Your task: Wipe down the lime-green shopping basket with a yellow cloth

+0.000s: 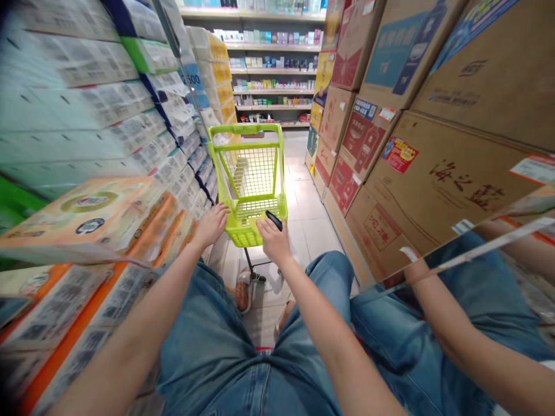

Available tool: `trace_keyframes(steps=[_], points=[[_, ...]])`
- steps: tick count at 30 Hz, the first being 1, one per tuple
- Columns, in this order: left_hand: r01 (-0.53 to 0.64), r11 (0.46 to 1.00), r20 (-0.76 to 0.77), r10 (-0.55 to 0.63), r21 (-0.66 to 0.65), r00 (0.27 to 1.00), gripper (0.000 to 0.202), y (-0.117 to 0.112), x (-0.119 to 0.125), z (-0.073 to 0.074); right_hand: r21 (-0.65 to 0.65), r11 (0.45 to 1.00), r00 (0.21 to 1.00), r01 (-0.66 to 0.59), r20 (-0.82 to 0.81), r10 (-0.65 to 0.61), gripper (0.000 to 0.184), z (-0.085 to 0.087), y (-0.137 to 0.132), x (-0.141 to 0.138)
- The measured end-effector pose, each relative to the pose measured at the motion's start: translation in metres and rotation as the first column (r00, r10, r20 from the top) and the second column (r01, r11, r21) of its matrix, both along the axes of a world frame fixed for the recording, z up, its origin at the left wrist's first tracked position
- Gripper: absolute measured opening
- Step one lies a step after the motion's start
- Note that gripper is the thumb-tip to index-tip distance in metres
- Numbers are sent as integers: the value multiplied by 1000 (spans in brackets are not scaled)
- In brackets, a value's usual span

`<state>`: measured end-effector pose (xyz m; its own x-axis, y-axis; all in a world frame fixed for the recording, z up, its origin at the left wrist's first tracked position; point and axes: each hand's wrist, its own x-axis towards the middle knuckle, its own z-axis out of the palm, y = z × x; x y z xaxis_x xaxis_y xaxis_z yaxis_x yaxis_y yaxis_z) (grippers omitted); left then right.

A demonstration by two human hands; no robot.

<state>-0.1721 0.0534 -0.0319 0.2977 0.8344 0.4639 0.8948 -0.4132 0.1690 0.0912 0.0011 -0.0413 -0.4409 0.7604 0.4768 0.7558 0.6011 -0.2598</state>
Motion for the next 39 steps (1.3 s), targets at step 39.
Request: trace_keyframes(steps=[39], points=[[4, 1000, 413, -7, 10, 911, 45, -95, 5, -18, 166, 986, 939, -18, -335, 74, 54, -24, -36, 37]])
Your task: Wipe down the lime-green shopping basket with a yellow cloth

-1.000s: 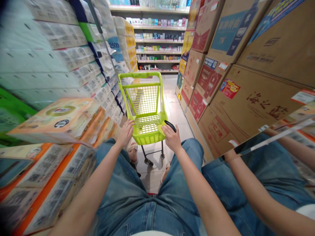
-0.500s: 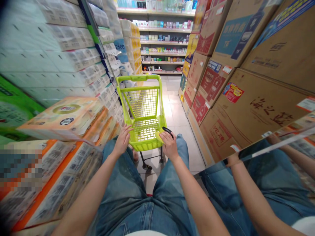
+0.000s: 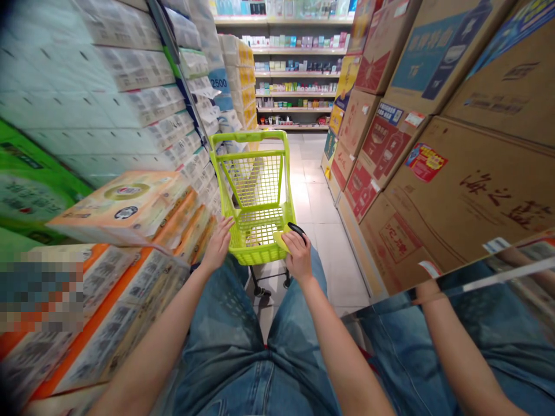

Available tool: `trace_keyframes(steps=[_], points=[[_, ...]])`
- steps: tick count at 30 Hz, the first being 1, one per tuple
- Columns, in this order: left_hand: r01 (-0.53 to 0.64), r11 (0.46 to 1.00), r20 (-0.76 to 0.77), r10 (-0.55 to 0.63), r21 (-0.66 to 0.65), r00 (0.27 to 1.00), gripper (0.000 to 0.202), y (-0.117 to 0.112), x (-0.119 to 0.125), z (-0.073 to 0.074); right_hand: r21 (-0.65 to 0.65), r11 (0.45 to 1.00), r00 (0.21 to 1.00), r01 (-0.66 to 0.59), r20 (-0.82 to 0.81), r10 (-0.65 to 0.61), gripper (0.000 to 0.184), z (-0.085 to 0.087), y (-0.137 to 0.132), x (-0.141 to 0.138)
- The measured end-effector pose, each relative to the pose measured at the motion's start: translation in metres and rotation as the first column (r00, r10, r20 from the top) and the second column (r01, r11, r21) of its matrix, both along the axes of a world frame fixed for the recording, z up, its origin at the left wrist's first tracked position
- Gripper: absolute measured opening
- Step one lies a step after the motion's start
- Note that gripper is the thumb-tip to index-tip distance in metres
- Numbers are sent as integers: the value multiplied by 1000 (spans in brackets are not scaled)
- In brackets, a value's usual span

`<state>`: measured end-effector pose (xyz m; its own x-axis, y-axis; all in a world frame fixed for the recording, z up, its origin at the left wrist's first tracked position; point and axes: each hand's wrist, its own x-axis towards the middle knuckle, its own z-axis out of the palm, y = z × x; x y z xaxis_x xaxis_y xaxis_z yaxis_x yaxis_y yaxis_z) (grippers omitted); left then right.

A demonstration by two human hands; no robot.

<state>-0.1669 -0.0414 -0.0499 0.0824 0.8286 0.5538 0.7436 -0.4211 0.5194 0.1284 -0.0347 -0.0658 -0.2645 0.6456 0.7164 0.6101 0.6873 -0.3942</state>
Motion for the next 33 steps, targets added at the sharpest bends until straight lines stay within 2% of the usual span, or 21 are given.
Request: trace_keyframes(steps=[4, 7, 9, 11, 13, 15, 19, 21, 23, 25, 29, 30, 32, 33], points=[[-12, 1000, -19, 12, 14, 1000, 46, 5, 11, 1, -12, 1000, 999, 29, 20, -29, 55, 0, 9, 8], [-69, 998, -82, 70, 7, 994, 48, 3, 16, 5, -57, 998, 994, 31, 109, -24, 56, 4, 13, 15], [-103, 995, -154, 101, 0, 983, 49, -6, 19, 7, -95, 994, 986, 60, 163, -44, 58, 8, 12, 15], [-90, 996, -240, 85, -8, 967, 49, -23, 24, 7, -122, 983, 978, 139, 172, -117, 62, 10, 5, 8], [-87, 996, -311, 78, -13, 947, 53, -41, 32, 6, -142, 965, 968, 221, 153, -199, 65, 11, -7, -9], [-138, 990, -346, 124, -15, 930, 59, -57, 41, 4, -159, 959, 967, 232, 144, -210, 66, 12, -23, -38], [-221, 975, -357, 204, -6, 911, 69, -68, 55, -1, -174, 981, 985, 87, 160, -59, 58, 13, -53, -99], [-221, 975, -344, 206, -2, 916, 73, -66, 55, -4, -166, 985, 984, 39, 176, -9, 56, 14, -59, -111], [-210, 978, -331, 201, 7, 922, 76, -63, 53, -6, -150, 989, 976, 4, 215, 28, 57, 14, -55, -102], [-201, 979, -324, 196, 19, 926, 78, -61, 51, -7, -132, 991, 966, -3, 255, 37, 59, 13, -43, -72], [-180, 983, -317, 177, 20, 932, 81, -60, 50, -8, -132, 978, 966, 159, 227, -126, 66, 11, -5, 4], [-176, 984, -315, 172, 17, 933, 81, -60, 50, -8, -149, 974, 964, 170, 232, -133, 67, 12, 2, 16], [-172, 985, -307, 168, 14, 937, 82, -61, 51, -9, -175, 967, 959, 188, 246, -142, 69, 13, 9, 26], [-173, 985, -302, 169, 14, 938, 82, -61, 52, -9, -181, 963, 956, 201, 250, -153, 70, 14, 8, 21]])
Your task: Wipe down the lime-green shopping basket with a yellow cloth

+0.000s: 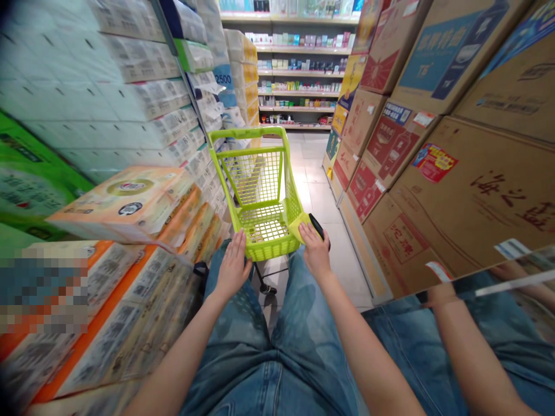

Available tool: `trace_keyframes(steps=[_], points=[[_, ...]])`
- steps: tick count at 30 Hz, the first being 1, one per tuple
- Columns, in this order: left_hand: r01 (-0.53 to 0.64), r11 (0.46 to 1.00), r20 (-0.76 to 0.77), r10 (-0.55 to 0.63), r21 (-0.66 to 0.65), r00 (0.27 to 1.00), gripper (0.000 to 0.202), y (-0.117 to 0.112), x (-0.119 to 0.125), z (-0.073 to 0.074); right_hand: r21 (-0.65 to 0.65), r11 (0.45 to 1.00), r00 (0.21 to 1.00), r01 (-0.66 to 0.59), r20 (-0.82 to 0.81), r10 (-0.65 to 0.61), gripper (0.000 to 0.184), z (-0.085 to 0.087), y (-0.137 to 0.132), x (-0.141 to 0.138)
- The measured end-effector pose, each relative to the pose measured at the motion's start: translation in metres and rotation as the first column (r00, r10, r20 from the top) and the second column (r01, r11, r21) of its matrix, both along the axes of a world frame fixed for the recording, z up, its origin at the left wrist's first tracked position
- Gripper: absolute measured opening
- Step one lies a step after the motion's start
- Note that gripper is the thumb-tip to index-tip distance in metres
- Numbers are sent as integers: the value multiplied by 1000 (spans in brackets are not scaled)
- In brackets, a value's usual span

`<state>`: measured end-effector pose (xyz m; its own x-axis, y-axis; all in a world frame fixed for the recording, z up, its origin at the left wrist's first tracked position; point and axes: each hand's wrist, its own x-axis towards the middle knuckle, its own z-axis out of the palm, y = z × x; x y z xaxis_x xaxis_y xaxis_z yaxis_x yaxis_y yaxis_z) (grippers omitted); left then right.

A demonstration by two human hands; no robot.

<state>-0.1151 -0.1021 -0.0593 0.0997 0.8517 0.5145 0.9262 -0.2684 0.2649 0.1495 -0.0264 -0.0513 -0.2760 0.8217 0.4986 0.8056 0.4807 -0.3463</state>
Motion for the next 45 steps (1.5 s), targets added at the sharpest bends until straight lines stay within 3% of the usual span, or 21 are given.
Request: trace_keyframes(steps=[3, 7, 9, 11, 14, 17, 20, 22, 24, 27, 29, 31, 34, 37, 39, 42, 45], points=[[-6, 1000, 24, 6, 6, 1000, 82, 0, 1, -1, 17, 998, 998, 56, -27, -55, 71, 2, -19, -45], [11, 1000, 43, -11, 11, 999, 82, -1, 0, -2, 22, 994, 993, -103, -50, 104, 66, 0, -56, -125], [14, 1000, 36, -15, 10, 999, 81, -2, -2, -2, 34, 989, 989, -142, -47, 144, 61, -1, -67, -143], [12, 1000, 23, -12, 6, 1000, 80, -2, -4, -1, 47, 978, 980, -201, -4, 201, 60, -3, -66, -136], [11, 1000, 18, -11, 6, 1000, 80, -1, -4, -1, 53, 969, 969, -242, 68, 238, 64, -4, -50, -91], [2, 1000, 24, -2, 7, 1000, 83, 0, -1, 0, 66, 993, 994, -96, 53, 93, 71, -5, -25, -36], [-20, 1000, 8, 20, 5, 1000, 86, -3, 5, 2, 54, 997, 999, 47, 23, -48, 77, -4, -8, -13], [-55, 998, -12, 55, 0, 998, 89, -7, 9, 4, 37, 995, 996, 93, 8, -93, 78, -2, -9, -25], [-92, 996, -40, 92, -10, 995, 90, -11, 13, 5, 20, 998, 998, 66, 1, -66, 77, -1, -21, -57], [-120, 992, -82, 118, -24, 990, 91, -15, 15, 4, -5, 996, 995, -94, 15, 94, 74, 2, -49, -112], [-132, 991, -97, 128, -30, 987, 91, -16, 14, 4, -8, 987, 987, -158, 17, 159, 71, 3, -62, -131], [-133, 990, -92, 130, -35, 987, 91, -15, 13, 4, 1, 979, 979, -203, 33, 203, 71, 2, -65, -126], [-116, 993, -64, 114, -38, 991, 90, -14, 14, 5, 28, 978, 976, -208, 73, 205, 71, -3, -47, -82], [-112, 993, -42, 110, -39, 993, 90, -13, 17, 7, 51, 998, 998, -46, 48, 43, 74, -6, -20, -30], [-119, 992, -34, 118, -37, 992, 89, -13, 19, 7, 40, 998, 998, 54, 21, -54, 76, -6, -8, -13], [-141, 989, -47, 139, -40, 989, 89, -14, 21, 7, 17, 996, 996, 91, -1, -91, 76, -2, -10, -34], [-171, 984, -91, 166, -54, 982, 88, -15, 22, 7, -2, 1000, 1000, 15, 15, -15, 73, 1, -34, -89]])
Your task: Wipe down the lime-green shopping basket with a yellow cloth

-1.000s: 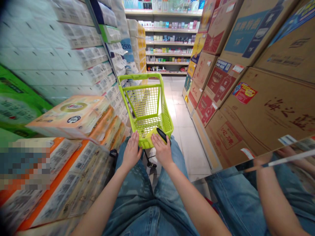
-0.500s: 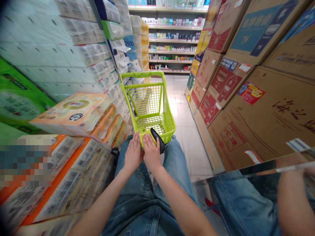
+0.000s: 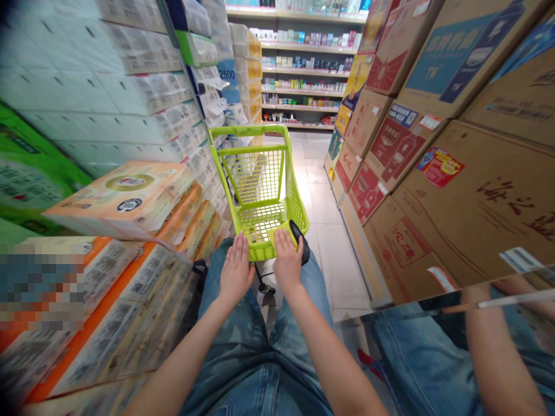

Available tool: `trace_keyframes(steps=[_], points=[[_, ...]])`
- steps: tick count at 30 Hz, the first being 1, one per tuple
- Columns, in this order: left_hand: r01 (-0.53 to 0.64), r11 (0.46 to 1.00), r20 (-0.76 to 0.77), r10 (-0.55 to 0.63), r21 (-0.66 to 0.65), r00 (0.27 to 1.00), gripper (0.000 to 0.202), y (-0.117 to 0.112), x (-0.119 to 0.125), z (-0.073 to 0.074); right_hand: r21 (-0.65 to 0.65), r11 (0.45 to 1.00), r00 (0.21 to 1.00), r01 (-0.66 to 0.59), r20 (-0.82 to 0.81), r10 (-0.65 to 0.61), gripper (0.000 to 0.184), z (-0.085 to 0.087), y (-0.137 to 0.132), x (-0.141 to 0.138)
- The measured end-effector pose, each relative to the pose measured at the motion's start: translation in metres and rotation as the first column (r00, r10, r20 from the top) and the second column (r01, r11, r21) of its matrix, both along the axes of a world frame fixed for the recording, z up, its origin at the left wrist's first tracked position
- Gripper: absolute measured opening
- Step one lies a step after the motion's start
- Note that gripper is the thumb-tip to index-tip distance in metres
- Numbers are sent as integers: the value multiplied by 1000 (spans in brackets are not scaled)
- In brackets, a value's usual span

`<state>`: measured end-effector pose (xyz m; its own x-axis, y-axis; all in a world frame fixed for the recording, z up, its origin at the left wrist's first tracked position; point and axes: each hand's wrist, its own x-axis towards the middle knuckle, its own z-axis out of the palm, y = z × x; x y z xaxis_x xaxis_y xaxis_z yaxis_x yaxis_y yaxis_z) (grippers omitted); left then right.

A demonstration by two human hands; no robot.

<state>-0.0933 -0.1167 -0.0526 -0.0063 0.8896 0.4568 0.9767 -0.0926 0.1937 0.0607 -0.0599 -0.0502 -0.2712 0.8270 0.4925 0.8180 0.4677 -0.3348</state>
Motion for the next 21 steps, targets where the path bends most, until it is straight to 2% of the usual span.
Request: trace_keyframes(steps=[3, 5, 7, 9, 12, 14, 16, 18, 21], points=[[-19, 1000, -36, 19, -13, 999, 84, -1, -1, 0, -9, 994, 994, -105, 23, 105, 67, 2, -24, -43], [-17, 1000, -51, 15, -22, 999, 83, -1, -2, 1, 8, 987, 986, -162, 30, 162, 65, 1, -29, -46], [-13, 999, -58, 11, -29, 998, 83, -1, -3, 2, 37, 973, 973, -227, 52, 225, 65, -2, -21, -26], [-6, 999, -59, 4, -32, 998, 83, -2, -3, 2, 71, 969, 970, -238, 66, 233, 66, -7, -6, 8], [0, 1000, -52, -1, -26, 999, 82, -1, -1, 2, 101, 992, 997, -79, 23, 78, 70, -10, 20, 57], [-7, 1000, -46, 7, -20, 999, 82, -1, 1, 2, 86, 996, 1000, 29, 6, -30, 72, -9, 28, 72], [-19, 1000, -42, 18, -15, 999, 82, -1, 3, 2, 68, 992, 994, 109, -3, -109, 74, -6, 26, 65], [-22, 1000, -42, 21, -12, 999, 82, 0, 3, 3, 63, 990, 992, 129, -16, -128, 74, -4, 13, 38], [-20, 1000, -54, 19, -17, 998, 82, -1, 1, 2, 57, 998, 1000, -2, -17, 3, 72, -5, -14, -16]])
